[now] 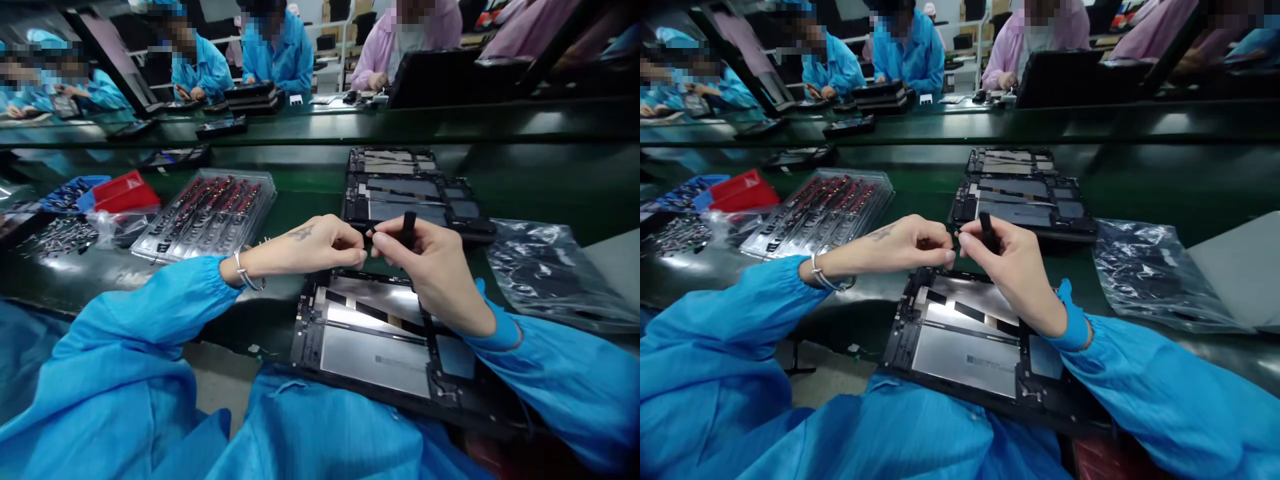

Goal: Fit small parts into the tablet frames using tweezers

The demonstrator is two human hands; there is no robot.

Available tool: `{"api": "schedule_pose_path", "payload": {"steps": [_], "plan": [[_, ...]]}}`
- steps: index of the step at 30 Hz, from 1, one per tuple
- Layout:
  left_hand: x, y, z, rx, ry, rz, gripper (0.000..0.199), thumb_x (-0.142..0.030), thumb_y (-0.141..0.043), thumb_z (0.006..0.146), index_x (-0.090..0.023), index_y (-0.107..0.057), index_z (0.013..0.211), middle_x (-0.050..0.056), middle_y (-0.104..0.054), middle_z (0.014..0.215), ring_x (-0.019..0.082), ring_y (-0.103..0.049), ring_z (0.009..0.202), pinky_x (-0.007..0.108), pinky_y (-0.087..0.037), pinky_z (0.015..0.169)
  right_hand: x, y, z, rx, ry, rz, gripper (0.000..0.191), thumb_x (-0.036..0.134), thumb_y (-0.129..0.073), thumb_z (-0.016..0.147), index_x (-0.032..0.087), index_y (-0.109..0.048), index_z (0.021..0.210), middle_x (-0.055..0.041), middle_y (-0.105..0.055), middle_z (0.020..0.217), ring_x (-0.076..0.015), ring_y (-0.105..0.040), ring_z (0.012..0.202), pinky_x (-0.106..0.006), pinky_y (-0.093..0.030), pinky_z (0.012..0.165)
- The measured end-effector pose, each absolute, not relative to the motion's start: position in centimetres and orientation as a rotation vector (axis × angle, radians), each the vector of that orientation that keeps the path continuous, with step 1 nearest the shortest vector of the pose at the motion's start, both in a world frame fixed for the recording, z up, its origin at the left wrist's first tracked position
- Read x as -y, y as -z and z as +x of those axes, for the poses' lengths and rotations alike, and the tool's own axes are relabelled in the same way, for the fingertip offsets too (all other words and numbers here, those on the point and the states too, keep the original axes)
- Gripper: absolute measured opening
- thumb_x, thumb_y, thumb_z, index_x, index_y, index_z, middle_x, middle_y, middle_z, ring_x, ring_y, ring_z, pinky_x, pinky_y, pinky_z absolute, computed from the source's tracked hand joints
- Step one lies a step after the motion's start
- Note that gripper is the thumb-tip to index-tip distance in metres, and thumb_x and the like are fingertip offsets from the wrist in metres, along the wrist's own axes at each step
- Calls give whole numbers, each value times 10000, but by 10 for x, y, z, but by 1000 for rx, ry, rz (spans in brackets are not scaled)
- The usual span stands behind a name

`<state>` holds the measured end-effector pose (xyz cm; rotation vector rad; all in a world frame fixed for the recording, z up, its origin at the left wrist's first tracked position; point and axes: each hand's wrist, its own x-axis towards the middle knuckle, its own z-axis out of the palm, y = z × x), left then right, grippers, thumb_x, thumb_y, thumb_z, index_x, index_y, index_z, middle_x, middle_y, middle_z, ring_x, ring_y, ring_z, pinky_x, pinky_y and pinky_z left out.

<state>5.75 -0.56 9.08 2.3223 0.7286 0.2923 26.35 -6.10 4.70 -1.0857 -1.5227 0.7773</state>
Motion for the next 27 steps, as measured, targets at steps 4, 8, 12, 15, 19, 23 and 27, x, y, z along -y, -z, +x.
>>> {"api": "schedule_pose_path", "payload": {"steps": [4,8,12,15,19,23,27], "plan": [[9,-88,56,-651,-557,2587,336,-426,-710,940,-144,-647,1112,22,-639,945,114,-561,769,217,-432,647,64,-54,260,1433,-889,-1096,113,285,-745,856,186,-705,819,6,-663,648,-110,-521,595,-267,-407,570],[19,-82,62,-631,-1106,3046,217,-357,-566,1043,-152,-599,1107,79,-642,1024,158,-603,873,274,-497,759,66,-55,259,1366,-982,-1048,133,289,-750,857,179,-697,804,-1,-677,653,-96,-484,566,-256,-390,532],[26,-79,71,-630,-1223,3393,229,-216,-420,1081,-156,-604,957,80,-651,907,173,-602,811,301,-488,720,70,-54,257,1375,-954,-1030,122,280,-760,854,182,-707,804,4,-680,659,-91,-476,563,-252,-360,518],[30,-78,72,-694,-1214,3456,241,-157,-406,1066,-154,-596,918,85,-665,900,169,-593,777,303,-475,694,74,-55,256,1394,-926,-1032,120,281,-760,857,183,-712,807,7,-682,659,-88,-466,556,-256,-354,516],[34,-77,69,-717,-1224,3473,208,-134,-440,1048,-146,-596,912,85,-671,879,172,-590,759,302,-472,682,76,-56,256,1421,-879,-1032,95,249,-745,863,184,-714,802,12,-688,658,-91,-504,571,-256,-367,527],[36,-77,70,-746,-1171,3488,260,-139,-382,1056,-153,-600,915,84,-666,883,173,-597,761,310,-483,683,78,-56,255,1472,-836,-1027,90,238,-732,873,195,-712,796,12,-696,683,-107,-570,610,-262,-402,554],[54,-81,65,-856,-1079,3465,334,-180,-332,1063,-188,-637,927,64,-654,848,189,-640,801,333,-526,711,93,-58,255,1555,-797,-1106,99,270,-744,882,212,-728,804,-3,-702,713,-140,-620,653,-292,-447,606]]}}
